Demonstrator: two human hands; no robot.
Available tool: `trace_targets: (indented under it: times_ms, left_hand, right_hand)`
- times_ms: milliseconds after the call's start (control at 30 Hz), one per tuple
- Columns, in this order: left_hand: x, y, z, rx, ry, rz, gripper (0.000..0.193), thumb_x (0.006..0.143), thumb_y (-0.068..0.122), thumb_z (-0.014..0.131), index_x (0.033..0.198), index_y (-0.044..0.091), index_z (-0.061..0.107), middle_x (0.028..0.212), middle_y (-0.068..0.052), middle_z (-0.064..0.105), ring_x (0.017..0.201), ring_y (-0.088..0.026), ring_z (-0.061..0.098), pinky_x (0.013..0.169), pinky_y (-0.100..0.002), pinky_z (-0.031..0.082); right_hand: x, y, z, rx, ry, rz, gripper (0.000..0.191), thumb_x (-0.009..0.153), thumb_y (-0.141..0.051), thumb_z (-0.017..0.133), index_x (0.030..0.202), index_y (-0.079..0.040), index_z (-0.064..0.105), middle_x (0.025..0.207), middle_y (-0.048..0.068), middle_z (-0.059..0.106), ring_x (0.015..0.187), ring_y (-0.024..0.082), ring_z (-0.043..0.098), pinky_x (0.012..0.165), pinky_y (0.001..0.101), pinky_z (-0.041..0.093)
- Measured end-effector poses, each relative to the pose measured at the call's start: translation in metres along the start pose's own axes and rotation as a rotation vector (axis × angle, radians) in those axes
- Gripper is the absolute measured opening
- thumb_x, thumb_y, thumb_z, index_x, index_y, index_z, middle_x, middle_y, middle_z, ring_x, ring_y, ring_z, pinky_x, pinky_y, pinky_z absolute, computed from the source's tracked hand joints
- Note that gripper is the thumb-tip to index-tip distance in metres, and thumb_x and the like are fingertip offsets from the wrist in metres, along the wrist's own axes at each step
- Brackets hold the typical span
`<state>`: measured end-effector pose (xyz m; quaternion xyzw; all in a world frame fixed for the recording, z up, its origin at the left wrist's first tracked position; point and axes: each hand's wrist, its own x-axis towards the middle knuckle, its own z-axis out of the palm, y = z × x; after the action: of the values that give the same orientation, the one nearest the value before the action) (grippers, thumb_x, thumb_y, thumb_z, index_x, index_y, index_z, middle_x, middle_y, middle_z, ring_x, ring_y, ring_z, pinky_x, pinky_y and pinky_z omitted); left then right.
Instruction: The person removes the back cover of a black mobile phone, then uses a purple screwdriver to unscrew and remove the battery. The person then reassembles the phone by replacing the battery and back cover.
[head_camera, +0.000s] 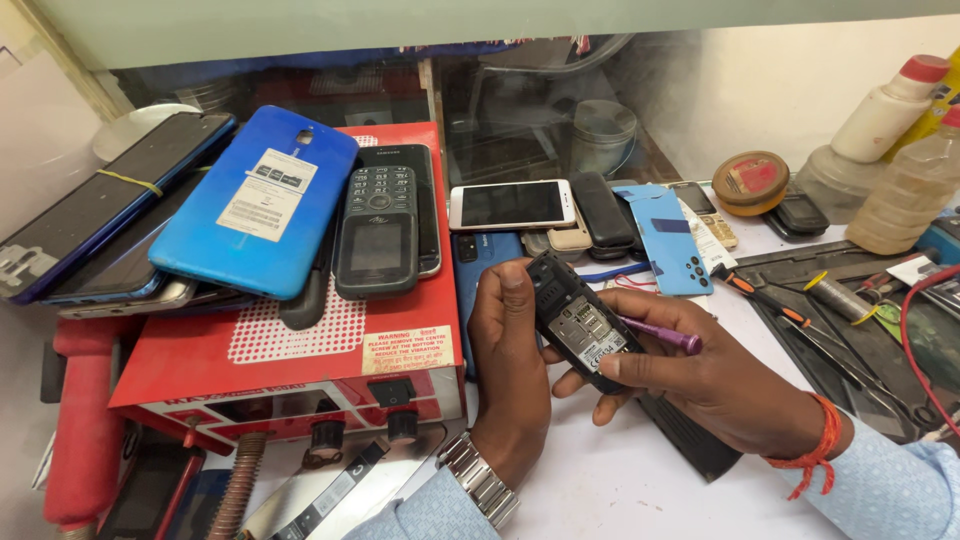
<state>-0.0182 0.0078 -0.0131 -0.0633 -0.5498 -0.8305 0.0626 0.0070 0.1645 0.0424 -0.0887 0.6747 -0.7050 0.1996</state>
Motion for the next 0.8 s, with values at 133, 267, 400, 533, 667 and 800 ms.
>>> trace_targets:
  times_ms: [133,267,400,533,667,800]
  left_hand:
    - [-0.0009,-0.0015,-0.0006,0.006,-0.015,-0.018,0.051,0.104,0.057,0.036,0.100,0.012,0.059,0.082,0.001,0.059,0.074,-0.005,0.058,0.059,-0.022,0.050]
    - [-0.0004,-0.0033,0.0002,0.029,-0.022,0.044,0.049,0.107,0.053,0.037,0.097,0.010,0.058,0.083,0.000,0.060,0.075,-0.006,0.057,0.063,-0.021,0.049]
    - [-0.0004,-0.0053,0.0020,-0.062,-0.036,0.015,0.042,0.104,0.048,0.042,0.096,0.011,0.058,0.088,0.001,0.064,0.082,-0.005,0.061,0.067,-0.021,0.053]
    - [0.0002,-0.0058,0.0021,-0.057,-0.012,0.051,0.039,0.106,0.045,0.045,0.095,0.009,0.059,0.089,-0.001,0.065,0.081,-0.006,0.060,0.069,-0.022,0.052]
    - [0.0002,-0.0056,0.0014,-0.070,0.012,0.048,0.038,0.106,0.043,0.047,0.095,0.009,0.059,0.088,-0.001,0.067,0.081,-0.005,0.060,0.072,-0.022,0.050]
    - [0.0005,-0.0060,0.0001,-0.032,0.043,0.045,0.038,0.106,0.041,0.047,0.093,0.009,0.059,0.086,-0.001,0.066,0.079,-0.005,0.058,0.071,-0.022,0.049]
  right_hand:
    - [0.0001,0.0008,-0.0013,0.009,-0.006,-0.020,0.063,0.086,-0.004,0.062,0.147,0.000,0.051,0.112,0.017,0.072,0.096,0.025,0.075,0.069,0.0365,0.065]
    - [0.0007,0.0033,-0.0035,0.053,0.018,-0.067,0.056,0.088,-0.003,0.062,0.143,0.003,0.053,0.117,0.015,0.070,0.098,0.023,0.072,0.075,0.0377,0.064]
    - [0.0008,0.0044,-0.0060,0.097,0.029,-0.092,0.054,0.089,-0.003,0.062,0.142,0.003,0.054,0.119,0.013,0.069,0.099,0.021,0.071,0.076,0.0377,0.063]
    - [0.0012,0.0046,-0.0063,0.097,0.037,-0.082,0.054,0.088,-0.003,0.063,0.140,0.003,0.054,0.118,0.014,0.069,0.098,0.022,0.072,0.077,0.0386,0.063]
    - [0.0002,0.0047,-0.0076,0.087,0.047,-0.049,0.052,0.089,-0.005,0.061,0.141,0.003,0.054,0.117,0.014,0.069,0.099,0.022,0.072,0.079,0.0398,0.064]
    - [0.0009,0.0078,-0.0096,0.139,0.060,-0.046,0.052,0.092,-0.007,0.057,0.142,0.003,0.052,0.117,0.014,0.068,0.100,0.023,0.072,0.079,0.0437,0.065]
